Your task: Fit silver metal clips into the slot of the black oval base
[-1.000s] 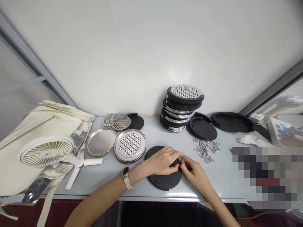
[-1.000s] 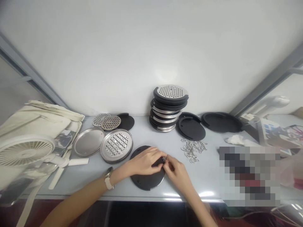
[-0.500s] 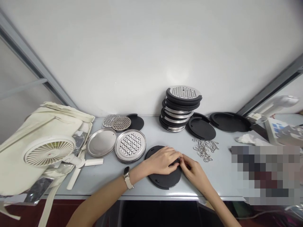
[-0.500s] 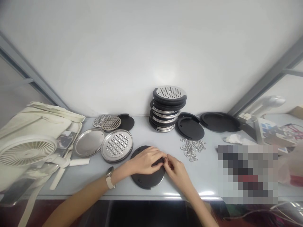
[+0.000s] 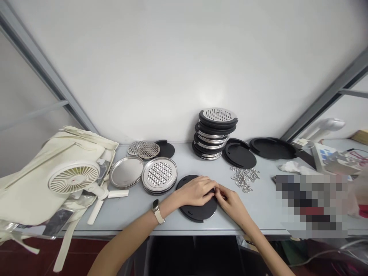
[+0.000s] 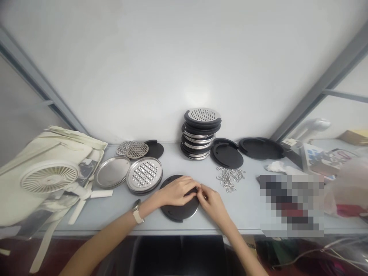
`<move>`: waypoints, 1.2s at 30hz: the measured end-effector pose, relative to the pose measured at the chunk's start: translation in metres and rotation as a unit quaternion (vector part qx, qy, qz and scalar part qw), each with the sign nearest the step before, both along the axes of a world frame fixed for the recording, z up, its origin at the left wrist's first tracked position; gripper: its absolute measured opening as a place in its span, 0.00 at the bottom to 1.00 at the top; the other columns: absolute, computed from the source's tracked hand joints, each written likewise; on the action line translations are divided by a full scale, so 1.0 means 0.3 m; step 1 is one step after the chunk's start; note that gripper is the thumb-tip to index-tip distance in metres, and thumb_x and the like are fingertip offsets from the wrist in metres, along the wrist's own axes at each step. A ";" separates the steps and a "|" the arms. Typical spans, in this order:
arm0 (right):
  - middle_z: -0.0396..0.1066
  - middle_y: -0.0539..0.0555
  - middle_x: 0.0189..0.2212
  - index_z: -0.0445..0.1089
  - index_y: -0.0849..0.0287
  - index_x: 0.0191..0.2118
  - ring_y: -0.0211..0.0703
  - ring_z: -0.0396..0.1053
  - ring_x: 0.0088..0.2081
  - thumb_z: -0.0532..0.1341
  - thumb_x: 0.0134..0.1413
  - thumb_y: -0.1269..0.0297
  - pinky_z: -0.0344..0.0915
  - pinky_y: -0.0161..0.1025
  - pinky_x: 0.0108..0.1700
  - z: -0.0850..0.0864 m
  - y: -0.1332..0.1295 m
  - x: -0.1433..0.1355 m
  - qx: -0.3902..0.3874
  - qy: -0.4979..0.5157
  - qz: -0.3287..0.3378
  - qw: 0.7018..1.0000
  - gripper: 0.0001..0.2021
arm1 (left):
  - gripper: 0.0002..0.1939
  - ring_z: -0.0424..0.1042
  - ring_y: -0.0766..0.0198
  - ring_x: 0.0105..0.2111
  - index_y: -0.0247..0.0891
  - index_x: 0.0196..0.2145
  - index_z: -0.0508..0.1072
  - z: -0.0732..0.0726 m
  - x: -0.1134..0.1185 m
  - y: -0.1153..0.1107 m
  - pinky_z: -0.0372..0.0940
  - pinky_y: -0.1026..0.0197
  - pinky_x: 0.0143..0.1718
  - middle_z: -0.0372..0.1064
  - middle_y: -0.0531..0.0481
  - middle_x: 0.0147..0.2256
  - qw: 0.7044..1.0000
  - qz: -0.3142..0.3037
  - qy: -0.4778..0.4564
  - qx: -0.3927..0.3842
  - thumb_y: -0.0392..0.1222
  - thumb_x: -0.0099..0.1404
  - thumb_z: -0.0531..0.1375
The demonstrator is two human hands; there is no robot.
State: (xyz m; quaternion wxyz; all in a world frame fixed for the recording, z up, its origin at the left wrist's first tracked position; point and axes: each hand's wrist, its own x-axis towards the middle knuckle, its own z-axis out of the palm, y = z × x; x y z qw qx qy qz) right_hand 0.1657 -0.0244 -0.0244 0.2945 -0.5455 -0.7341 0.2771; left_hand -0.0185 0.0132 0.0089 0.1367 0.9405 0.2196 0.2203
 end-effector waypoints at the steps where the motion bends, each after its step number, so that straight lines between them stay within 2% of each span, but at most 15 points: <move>1: 0.70 0.51 0.24 0.68 0.60 0.33 0.40 0.62 0.24 0.47 0.63 0.57 0.58 0.35 0.29 -0.001 0.000 -0.001 0.002 -0.002 -0.001 1.000 0.17 | 0.09 0.67 0.59 0.41 0.34 0.44 0.63 0.000 0.000 -0.001 0.62 0.57 0.47 0.68 0.44 0.39 1.000 0.001 -0.001 0.001 0.34 0.65 0.52; 16: 0.73 0.53 0.24 0.71 0.62 0.41 0.42 0.66 0.23 0.46 0.63 0.59 0.60 0.36 0.30 -0.001 -0.008 -0.010 0.045 -0.036 0.002 0.998 0.19 | 0.10 0.67 0.59 0.43 0.35 0.45 0.63 0.006 -0.002 -0.025 0.62 0.56 0.46 0.68 0.45 0.41 1.000 0.020 -0.014 -0.004 0.34 0.65 0.54; 21: 0.74 0.54 0.25 0.71 0.61 0.34 0.44 0.68 0.26 0.45 0.63 0.60 0.59 0.36 0.30 0.009 -0.016 -0.019 0.061 -0.039 0.009 0.997 0.19 | 0.10 0.67 0.59 0.42 0.35 0.44 0.64 0.003 -0.008 -0.032 0.62 0.56 0.46 0.68 0.44 0.40 0.999 0.028 -0.020 0.009 0.35 0.64 0.55; 36: 0.71 0.51 0.23 0.67 0.59 0.28 0.41 0.65 0.25 0.46 0.63 0.59 0.57 0.35 0.30 0.008 -0.037 -0.008 0.068 -0.027 0.030 0.997 0.18 | 0.11 0.67 0.60 0.42 0.34 0.44 0.63 -0.001 -0.008 -0.048 0.62 0.58 0.47 0.67 0.45 0.40 0.999 0.004 -0.037 -0.001 0.33 0.64 0.56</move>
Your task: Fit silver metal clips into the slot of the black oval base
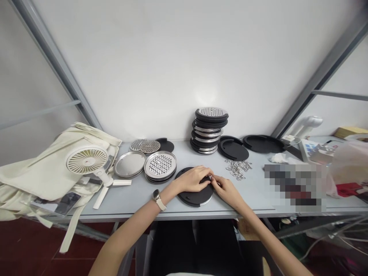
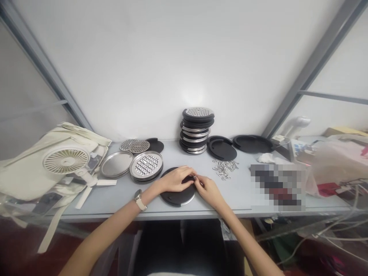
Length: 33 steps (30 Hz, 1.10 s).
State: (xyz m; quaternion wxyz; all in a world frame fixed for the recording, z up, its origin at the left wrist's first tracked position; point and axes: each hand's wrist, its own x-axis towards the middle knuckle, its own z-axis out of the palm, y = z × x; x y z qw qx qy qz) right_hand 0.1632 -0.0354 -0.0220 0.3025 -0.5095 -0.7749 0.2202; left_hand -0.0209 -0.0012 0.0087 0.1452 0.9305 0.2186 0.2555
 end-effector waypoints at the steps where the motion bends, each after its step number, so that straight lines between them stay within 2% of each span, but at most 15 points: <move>1: 0.71 0.51 0.23 0.67 0.59 0.28 0.41 0.65 0.25 0.46 0.64 0.58 0.57 0.35 0.30 0.000 -0.001 0.000 0.000 0.000 0.001 1.000 0.19 | 0.10 0.67 0.60 0.42 0.34 0.44 0.63 0.000 0.001 0.000 0.63 0.58 0.46 0.67 0.45 0.40 1.000 -0.001 0.001 0.001 0.33 0.64 0.55; 13: 0.71 0.53 0.25 0.68 0.58 0.35 0.43 0.65 0.27 0.45 0.65 0.57 0.61 0.38 0.31 -0.027 0.005 0.010 0.001 0.006 0.000 1.000 0.17 | 0.11 0.67 0.57 0.43 0.36 0.45 0.63 -0.005 0.002 0.007 0.63 0.55 0.47 0.68 0.44 0.41 0.999 0.016 0.028 0.029 0.36 0.65 0.54; 18: 0.70 0.54 0.26 0.66 0.58 0.31 0.45 0.67 0.29 0.46 0.65 0.60 0.61 0.39 0.34 -0.030 0.000 0.013 0.024 -0.016 -0.002 1.000 0.16 | 0.11 0.67 0.58 0.43 0.35 0.46 0.63 -0.010 0.002 0.012 0.63 0.56 0.48 0.68 0.44 0.41 0.998 0.011 0.038 0.046 0.36 0.66 0.54; 24: 0.71 0.56 0.27 0.65 0.57 0.31 0.47 0.68 0.31 0.45 0.65 0.61 0.62 0.40 0.34 -0.034 0.005 0.016 0.050 -0.047 0.000 0.998 0.16 | 0.10 0.66 0.56 0.45 0.35 0.45 0.64 -0.002 0.004 0.013 0.62 0.54 0.49 0.67 0.43 0.42 0.997 0.017 0.045 0.068 0.36 0.65 0.53; 33: 0.70 0.57 0.26 0.63 0.56 0.27 0.48 0.68 0.31 0.43 0.66 0.59 0.61 0.40 0.35 -0.032 0.004 0.014 0.037 -0.061 -0.007 0.997 0.19 | 0.09 0.64 0.56 0.47 0.35 0.42 0.67 -0.004 0.004 0.017 0.61 0.54 0.50 0.64 0.42 0.44 0.994 0.036 0.051 0.088 0.38 0.64 0.54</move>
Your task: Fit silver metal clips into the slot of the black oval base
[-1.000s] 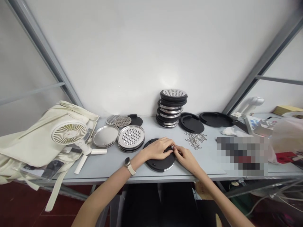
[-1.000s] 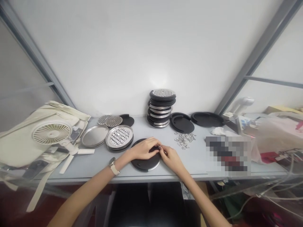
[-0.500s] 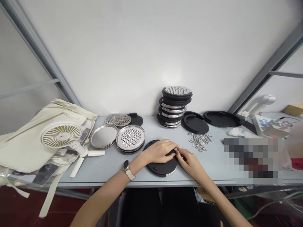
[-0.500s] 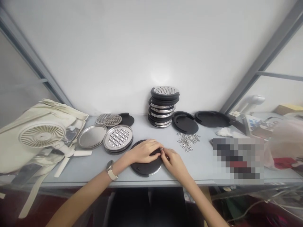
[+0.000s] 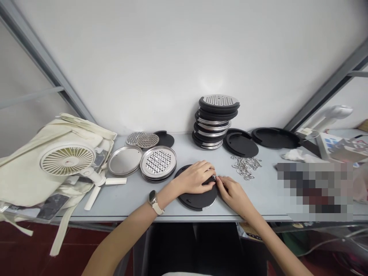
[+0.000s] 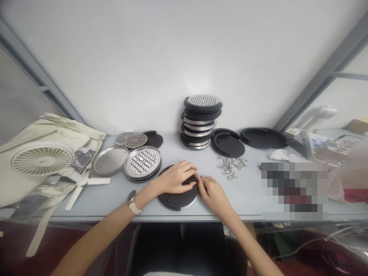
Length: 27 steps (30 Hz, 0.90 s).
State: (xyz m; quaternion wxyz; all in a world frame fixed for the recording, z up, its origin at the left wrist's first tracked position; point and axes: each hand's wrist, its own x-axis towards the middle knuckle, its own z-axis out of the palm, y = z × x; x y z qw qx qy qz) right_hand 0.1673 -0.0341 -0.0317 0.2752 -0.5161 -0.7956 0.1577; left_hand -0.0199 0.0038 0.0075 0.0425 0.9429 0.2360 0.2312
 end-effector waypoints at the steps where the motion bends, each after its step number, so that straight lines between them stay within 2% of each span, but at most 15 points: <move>1: 0.70 0.57 0.26 0.63 0.56 0.27 0.48 0.68 0.31 0.42 0.67 0.58 0.61 0.40 0.35 0.001 -0.001 0.000 -0.002 0.002 0.000 1.000 0.20 | 0.09 0.64 0.55 0.46 0.34 0.42 0.67 -0.002 0.000 0.001 0.61 0.54 0.50 0.64 0.42 0.44 1.000 0.003 0.001 0.001 0.39 0.64 0.55; 14: 0.69 0.55 0.24 0.63 0.56 0.25 0.46 0.66 0.29 0.44 0.66 0.59 0.60 0.39 0.33 0.002 -0.003 0.002 0.001 0.006 0.004 1.000 0.20 | 0.08 0.64 0.57 0.44 0.35 0.40 0.68 -0.002 -0.006 0.003 0.62 0.56 0.49 0.64 0.43 0.43 0.999 -0.005 0.026 0.019 0.40 0.65 0.54; 20: 0.65 0.53 0.22 0.58 0.56 0.24 0.44 0.64 0.28 0.47 0.64 0.64 0.58 0.38 0.32 -0.003 -0.003 0.002 0.015 0.003 0.007 1.000 0.16 | 0.08 0.64 0.56 0.45 0.35 0.41 0.68 0.006 -0.007 -0.001 0.62 0.55 0.49 0.64 0.42 0.43 1.000 -0.013 0.020 0.016 0.39 0.66 0.54; 27: 0.63 0.51 0.22 0.56 0.56 0.25 0.44 0.63 0.28 0.48 0.63 0.64 0.57 0.38 0.32 -0.004 -0.007 0.004 0.012 0.007 0.008 1.000 0.14 | 0.10 0.64 0.56 0.46 0.33 0.44 0.66 0.009 -0.008 -0.001 0.61 0.55 0.51 0.66 0.42 0.43 1.000 -0.028 0.006 -0.004 0.38 0.66 0.54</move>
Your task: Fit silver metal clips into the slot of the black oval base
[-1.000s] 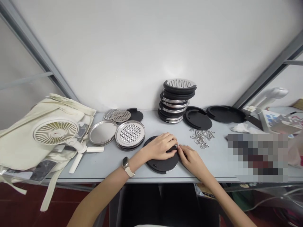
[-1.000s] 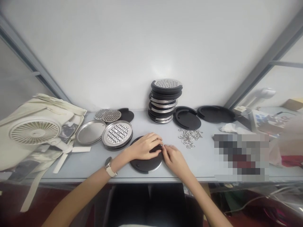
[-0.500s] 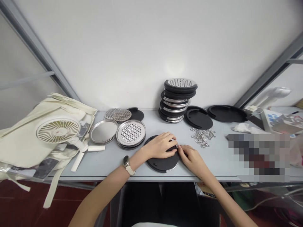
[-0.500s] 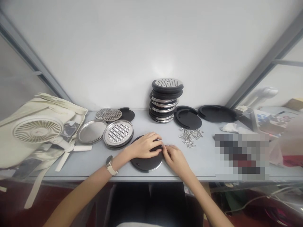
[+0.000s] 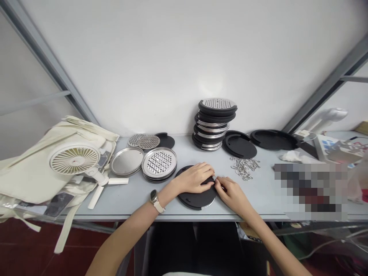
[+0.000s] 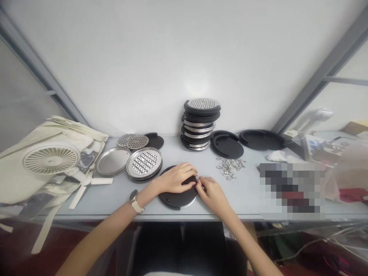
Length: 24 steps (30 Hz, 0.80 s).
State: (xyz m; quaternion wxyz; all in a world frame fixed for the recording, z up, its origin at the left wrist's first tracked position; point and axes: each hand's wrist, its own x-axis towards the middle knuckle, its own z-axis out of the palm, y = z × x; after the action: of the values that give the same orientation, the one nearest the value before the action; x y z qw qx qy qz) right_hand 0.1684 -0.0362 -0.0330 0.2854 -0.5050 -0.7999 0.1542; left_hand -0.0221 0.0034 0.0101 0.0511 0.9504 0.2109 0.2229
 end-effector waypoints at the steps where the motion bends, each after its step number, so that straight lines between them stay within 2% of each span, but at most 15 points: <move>1: 0.63 0.51 0.22 0.56 0.56 0.25 0.44 0.63 0.29 0.48 0.64 0.64 0.57 0.38 0.32 -0.001 0.000 0.000 0.000 0.001 0.001 1.000 0.14 | 0.10 0.64 0.56 0.46 0.32 0.44 0.66 -0.001 0.000 0.000 0.61 0.55 0.51 0.66 0.42 0.44 1.000 0.001 -0.002 -0.001 0.38 0.66 0.54; 8: 0.63 0.50 0.22 0.55 0.56 0.25 0.43 0.63 0.28 0.48 0.63 0.64 0.57 0.37 0.32 -0.003 -0.002 -0.002 0.003 0.007 -0.009 1.000 0.14 | 0.10 0.64 0.56 0.45 0.32 0.43 0.66 -0.006 0.002 0.003 0.62 0.55 0.49 0.66 0.42 0.42 1.000 0.003 0.001 -0.003 0.39 0.65 0.54; 14: 0.60 0.49 0.20 0.52 0.55 0.24 0.41 0.61 0.25 0.49 0.63 0.63 0.55 0.36 0.29 0.001 -0.006 -0.004 0.011 0.015 -0.022 1.000 0.15 | 0.07 0.64 0.56 0.45 0.34 0.42 0.66 -0.005 0.001 0.006 0.61 0.55 0.49 0.66 0.43 0.42 1.000 -0.003 0.012 0.009 0.35 0.67 0.51; 20: 0.60 0.47 0.20 0.53 0.55 0.26 0.40 0.60 0.23 0.47 0.65 0.61 0.54 0.35 0.28 0.000 -0.009 -0.003 0.002 0.025 -0.038 0.999 0.14 | 0.07 0.66 0.58 0.40 0.34 0.41 0.64 -0.007 0.002 0.006 0.62 0.57 0.44 0.65 0.45 0.38 0.999 0.039 0.003 -0.002 0.38 0.66 0.53; 24: 0.58 0.47 0.19 0.52 0.54 0.26 0.41 0.59 0.22 0.46 0.65 0.60 0.53 0.36 0.27 -0.002 -0.006 -0.003 -0.003 0.026 -0.048 0.998 0.14 | 0.08 0.67 0.59 0.39 0.35 0.43 0.63 -0.007 0.002 0.001 0.63 0.59 0.43 0.66 0.46 0.38 0.999 0.033 -0.007 -0.018 0.38 0.65 0.54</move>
State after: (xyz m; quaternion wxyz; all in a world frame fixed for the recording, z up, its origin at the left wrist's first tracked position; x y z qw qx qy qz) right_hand 0.1676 -0.0381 -0.0335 0.3121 -0.5393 -0.7664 0.1559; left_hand -0.0216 0.0038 0.0081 0.0625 0.9401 0.2462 0.2271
